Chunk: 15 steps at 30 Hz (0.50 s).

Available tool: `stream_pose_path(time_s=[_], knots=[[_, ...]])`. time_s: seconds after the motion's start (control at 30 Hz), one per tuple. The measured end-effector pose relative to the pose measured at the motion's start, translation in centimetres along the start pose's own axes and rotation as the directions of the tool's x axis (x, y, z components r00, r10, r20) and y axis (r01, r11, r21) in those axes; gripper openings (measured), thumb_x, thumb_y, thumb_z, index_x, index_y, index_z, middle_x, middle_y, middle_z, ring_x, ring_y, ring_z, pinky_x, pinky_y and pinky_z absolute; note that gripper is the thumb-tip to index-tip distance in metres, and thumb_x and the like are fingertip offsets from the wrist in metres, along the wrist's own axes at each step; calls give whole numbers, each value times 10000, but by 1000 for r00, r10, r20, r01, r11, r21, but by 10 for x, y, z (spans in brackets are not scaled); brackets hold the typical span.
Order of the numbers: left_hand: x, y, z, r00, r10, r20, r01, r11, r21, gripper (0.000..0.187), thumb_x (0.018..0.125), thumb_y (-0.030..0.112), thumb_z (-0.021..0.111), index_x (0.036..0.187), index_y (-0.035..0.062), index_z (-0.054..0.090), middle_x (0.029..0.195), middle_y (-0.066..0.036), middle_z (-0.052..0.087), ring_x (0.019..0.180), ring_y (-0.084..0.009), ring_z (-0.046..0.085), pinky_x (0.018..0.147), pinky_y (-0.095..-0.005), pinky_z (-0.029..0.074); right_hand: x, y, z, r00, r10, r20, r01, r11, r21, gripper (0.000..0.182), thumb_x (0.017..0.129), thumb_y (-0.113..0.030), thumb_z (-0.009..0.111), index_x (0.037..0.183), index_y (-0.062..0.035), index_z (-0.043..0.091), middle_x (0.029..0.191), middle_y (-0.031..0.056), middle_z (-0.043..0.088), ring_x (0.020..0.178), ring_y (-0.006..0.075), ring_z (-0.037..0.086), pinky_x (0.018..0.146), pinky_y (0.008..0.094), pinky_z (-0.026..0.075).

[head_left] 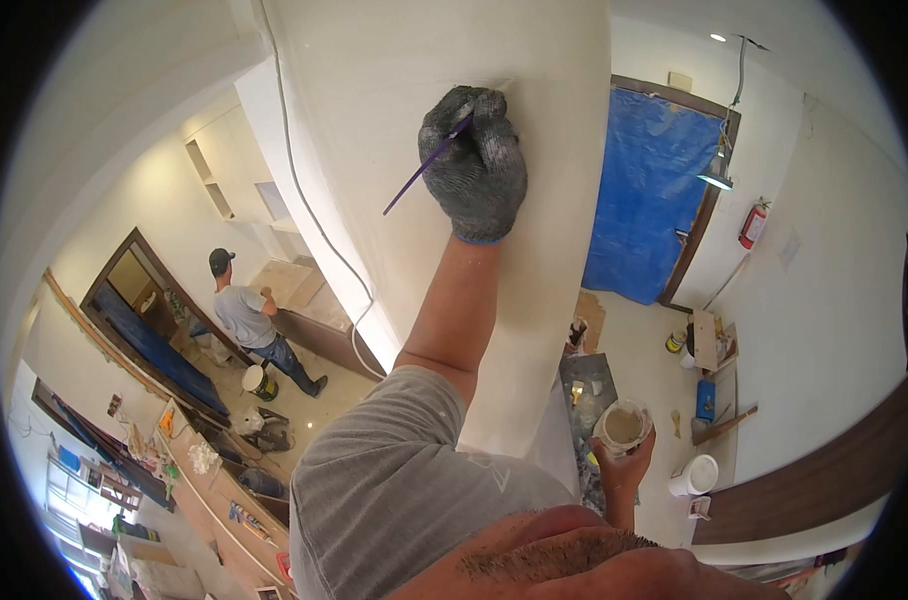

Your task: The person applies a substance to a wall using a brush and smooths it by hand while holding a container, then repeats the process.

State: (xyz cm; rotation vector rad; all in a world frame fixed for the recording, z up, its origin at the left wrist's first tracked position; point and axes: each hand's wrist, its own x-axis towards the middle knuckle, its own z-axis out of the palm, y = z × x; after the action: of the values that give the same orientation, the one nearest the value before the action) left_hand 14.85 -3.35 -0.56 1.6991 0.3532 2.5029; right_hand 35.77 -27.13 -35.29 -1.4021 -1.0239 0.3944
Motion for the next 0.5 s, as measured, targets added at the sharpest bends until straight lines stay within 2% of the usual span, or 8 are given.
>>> stream_pose_path(time_s=[0.07,0.17,0.27,0.3,0.37,0.5], knots=[[0,2,-2,1000,24,17,-25,999,30,38,968,-45,643,991,-25,620,892,-93,701,702,-104,631,605,-257,506,0,-1,-2,1000,-9,0,9,1000,-22,994,636,-147,958,1473,18,448,1364,200,552,1257,339,602,1065,438,500],[-8,-11,9,995,-10,-97,-11,975,-221,49,969,-47,649,1000,-24,620,899,-100,701,711,-111,633,615,-256,504,-1,1,-2,1000,7,-15,-7,1000,-10,996,638,-149,958,1475,19,445,1364,201,552,1256,341,604,1062,438,504],[-4,-20,4,987,158,23,-159,987,32,99,972,-60,645,1051,-20,601,906,-111,699,725,-121,635,639,-261,516,-1,0,-1,1000,14,-16,-15,1000,-19,996,639,-155,960,1475,18,446,1365,200,552,1256,338,606,1054,438,511],[-3,-21,5,988,151,-20,-150,989,8,35,969,-33,653,984,-19,624,841,-88,678,679,-117,622,599,-259,501,-1,-1,-1,1000,18,-16,-18,1000,-13,996,639,-156,961,1474,18,447,1364,199,552,1257,337,606,1051,438,513],[-1,-18,11,986,131,-107,-136,990,-39,120,964,21,670,851,-17,671,712,-40,636,586,-110,596,518,-255,473,-1,-2,0,1000,24,-14,-24,1000,-3,997,637,-158,964,1472,17,448,1363,196,553,1259,334,606,1046,438,517],[1,-13,15,982,67,-174,-89,988,-125,136,965,24,648,836,-17,661,701,-49,629,578,-114,589,513,-257,478,-1,-4,1,1000,16,5,-16,1000,1,993,636,-158,967,1468,14,452,1362,192,551,1255,332,607,1053,436,515]])
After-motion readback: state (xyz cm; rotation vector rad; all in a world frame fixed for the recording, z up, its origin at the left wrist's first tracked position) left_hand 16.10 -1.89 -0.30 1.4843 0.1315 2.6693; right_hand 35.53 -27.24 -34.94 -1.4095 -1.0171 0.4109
